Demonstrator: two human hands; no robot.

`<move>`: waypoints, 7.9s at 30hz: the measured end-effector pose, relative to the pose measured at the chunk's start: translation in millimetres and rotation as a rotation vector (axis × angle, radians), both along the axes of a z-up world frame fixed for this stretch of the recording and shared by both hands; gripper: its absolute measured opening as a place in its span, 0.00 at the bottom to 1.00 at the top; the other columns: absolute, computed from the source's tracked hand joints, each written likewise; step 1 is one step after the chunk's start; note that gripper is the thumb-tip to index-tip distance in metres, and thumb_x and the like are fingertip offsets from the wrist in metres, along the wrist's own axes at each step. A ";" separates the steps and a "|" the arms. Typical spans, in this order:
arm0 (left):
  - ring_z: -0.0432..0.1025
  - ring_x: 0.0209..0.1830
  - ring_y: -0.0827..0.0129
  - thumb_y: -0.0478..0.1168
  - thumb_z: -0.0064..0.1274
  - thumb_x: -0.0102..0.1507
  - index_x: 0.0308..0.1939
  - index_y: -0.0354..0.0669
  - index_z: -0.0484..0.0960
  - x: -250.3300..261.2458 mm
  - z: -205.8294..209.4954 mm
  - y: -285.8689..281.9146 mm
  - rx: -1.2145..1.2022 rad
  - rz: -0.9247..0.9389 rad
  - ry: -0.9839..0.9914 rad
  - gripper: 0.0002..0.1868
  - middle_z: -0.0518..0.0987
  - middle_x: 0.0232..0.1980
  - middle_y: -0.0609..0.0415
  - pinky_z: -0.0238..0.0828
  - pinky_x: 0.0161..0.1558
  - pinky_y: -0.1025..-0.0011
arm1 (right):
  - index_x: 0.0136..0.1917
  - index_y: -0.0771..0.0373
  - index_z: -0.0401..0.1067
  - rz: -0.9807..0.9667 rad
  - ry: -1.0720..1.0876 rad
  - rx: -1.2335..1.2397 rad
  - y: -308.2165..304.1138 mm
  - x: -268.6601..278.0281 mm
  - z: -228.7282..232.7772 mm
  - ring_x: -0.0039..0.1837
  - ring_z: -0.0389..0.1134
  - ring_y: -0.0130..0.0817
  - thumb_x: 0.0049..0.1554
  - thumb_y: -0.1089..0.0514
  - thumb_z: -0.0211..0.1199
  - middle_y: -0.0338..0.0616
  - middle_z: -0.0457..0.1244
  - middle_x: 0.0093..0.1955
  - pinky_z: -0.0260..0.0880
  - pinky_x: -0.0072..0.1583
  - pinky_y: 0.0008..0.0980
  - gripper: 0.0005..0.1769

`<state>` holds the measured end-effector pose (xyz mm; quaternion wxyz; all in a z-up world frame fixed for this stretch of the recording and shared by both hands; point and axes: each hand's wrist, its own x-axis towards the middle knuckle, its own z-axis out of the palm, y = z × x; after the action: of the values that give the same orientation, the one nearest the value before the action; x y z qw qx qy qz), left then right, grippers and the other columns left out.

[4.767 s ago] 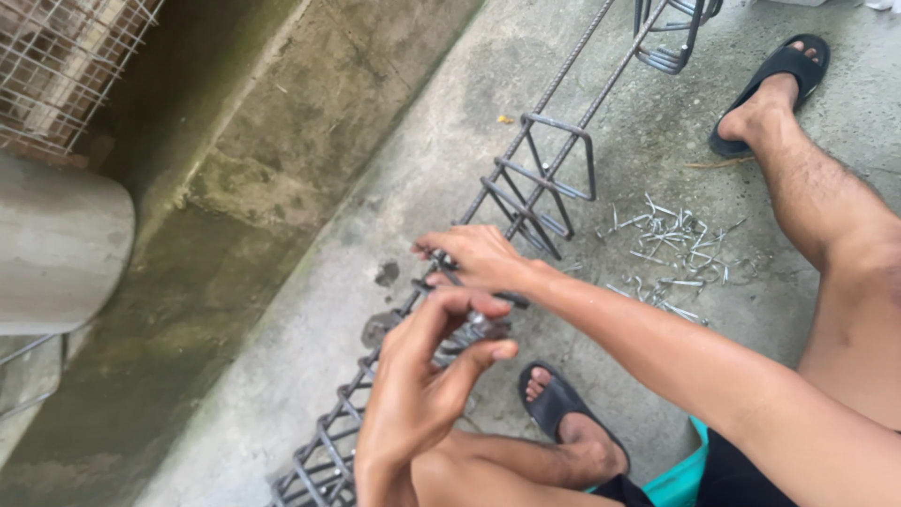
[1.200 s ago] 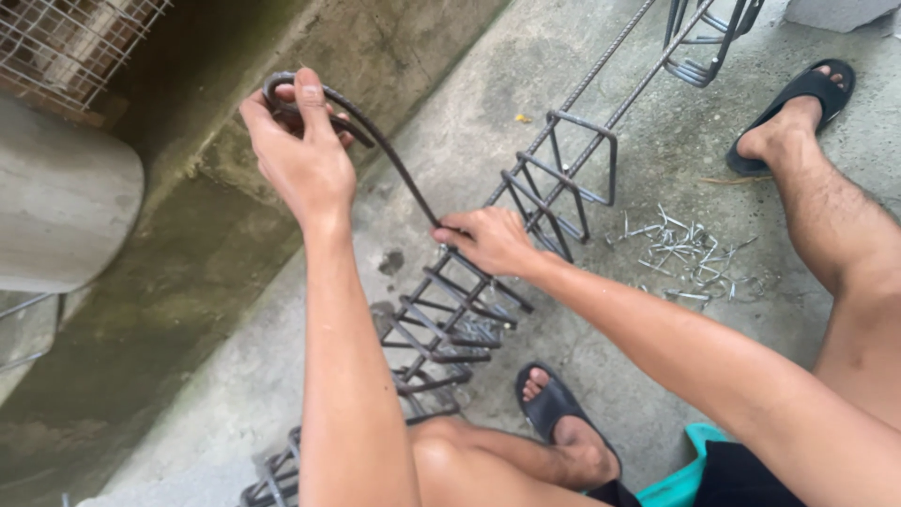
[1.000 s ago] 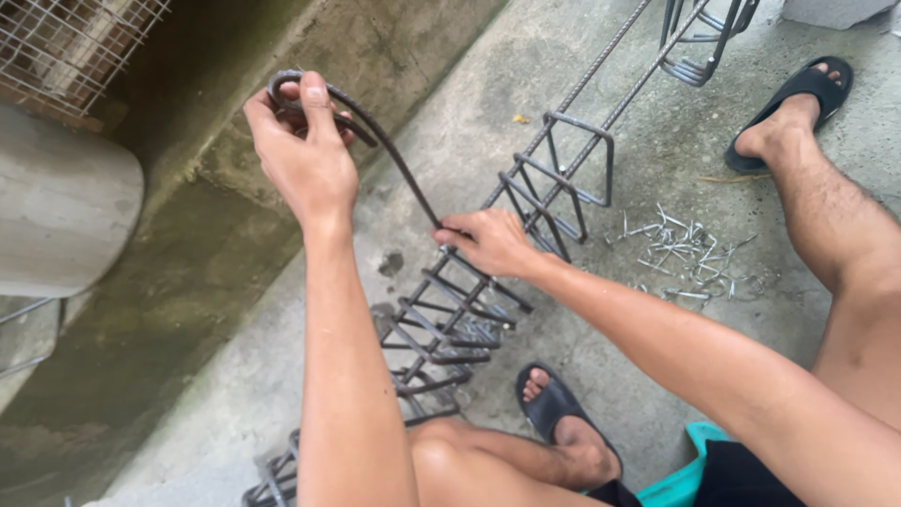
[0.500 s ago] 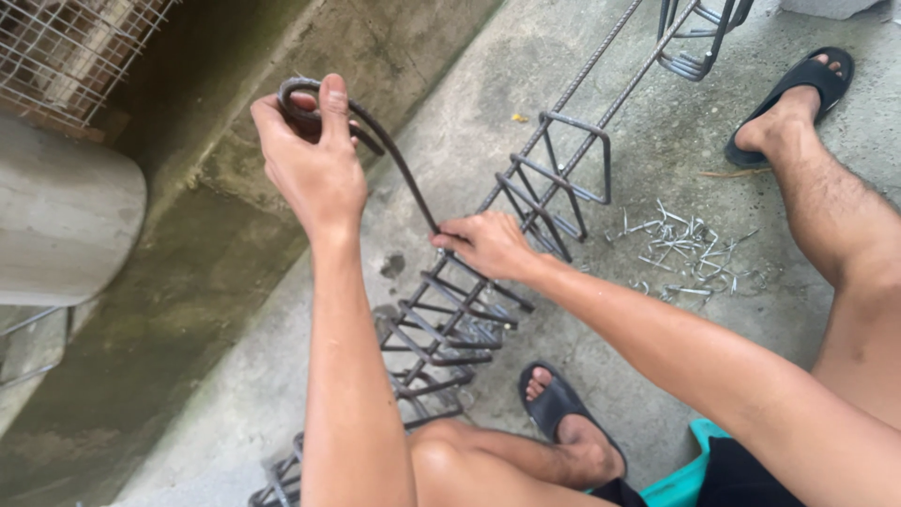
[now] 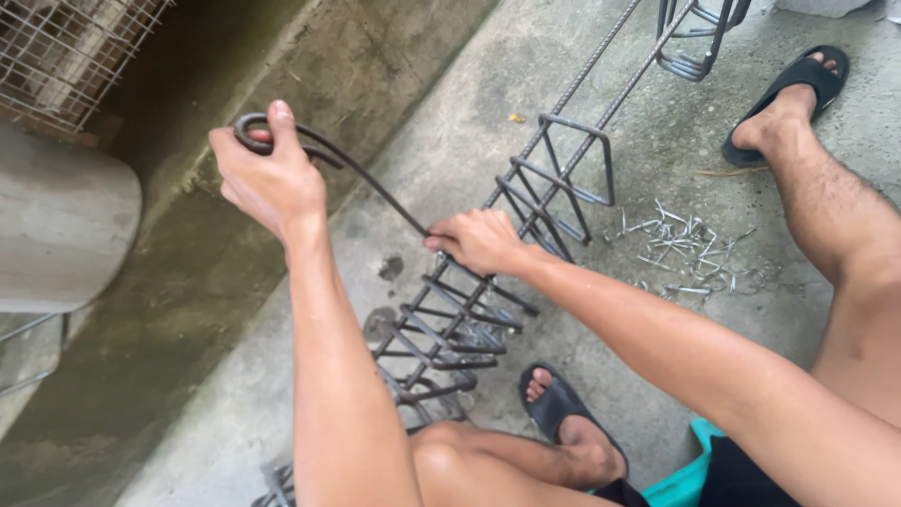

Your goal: Tying steel rebar intersections together using wire ties and a manual twisting tool

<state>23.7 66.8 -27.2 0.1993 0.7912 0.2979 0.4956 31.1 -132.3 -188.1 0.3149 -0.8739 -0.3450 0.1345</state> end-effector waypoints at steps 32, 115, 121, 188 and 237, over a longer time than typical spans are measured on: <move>0.81 0.39 0.67 0.43 0.46 0.69 0.51 0.36 0.80 -119.9 51.6 -93.9 -0.844 -0.558 -0.026 0.15 0.81 0.44 0.49 0.85 0.31 0.73 | 0.58 0.64 0.73 -0.002 -0.255 0.662 -83.3 28.9 4.7 0.43 0.66 0.39 0.63 0.63 0.58 0.44 0.67 0.48 0.66 0.46 0.35 0.09; 0.79 0.30 0.42 0.61 0.58 0.62 0.37 0.51 0.87 -163.8 -111.5 -184.5 -0.698 -0.521 0.534 0.19 0.80 0.22 0.43 0.71 0.30 0.57 | 0.70 0.49 0.71 0.110 0.323 -0.571 -208.2 -61.6 -362.2 0.67 0.67 0.66 0.57 0.46 0.59 0.54 0.42 0.85 0.71 0.69 0.57 0.28; 0.80 0.31 0.45 0.61 0.59 0.62 0.38 0.53 0.88 -164.4 -117.3 -181.9 -0.721 -0.486 0.511 0.18 0.81 0.24 0.43 0.72 0.31 0.59 | 0.65 0.47 0.74 0.046 0.230 -0.680 -212.0 -61.1 -376.1 0.58 0.74 0.58 0.58 0.49 0.54 0.38 0.54 0.77 0.76 0.63 0.52 0.23; 0.55 0.03 0.76 0.45 0.54 0.67 0.22 0.38 0.77 -169.6 -158.3 -224.1 -1.470 -0.941 0.589 0.21 0.61 0.12 0.56 0.48 0.07 0.77 | 0.30 0.60 0.62 0.632 -0.756 0.346 -201.0 -47.6 -22.0 0.24 0.58 0.41 0.64 0.62 0.50 0.41 0.51 0.20 0.65 0.39 0.36 0.19; 0.75 0.32 0.43 0.54 0.47 0.69 0.44 0.50 0.85 -181.7 -140.1 -220.7 -0.228 -0.999 0.969 0.16 0.78 0.43 0.49 0.71 0.33 0.48 | 0.42 0.53 0.71 0.398 -0.574 -0.201 -231.5 -80.2 -46.3 0.30 0.69 0.37 0.58 0.44 0.60 0.36 0.67 0.33 0.66 0.29 0.40 0.13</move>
<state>-158.0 -153.9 -167.3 0.3295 0.9391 0.0042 -0.0977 -49.1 -363.8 -234.4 0.0855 -0.8185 -0.5676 -0.0245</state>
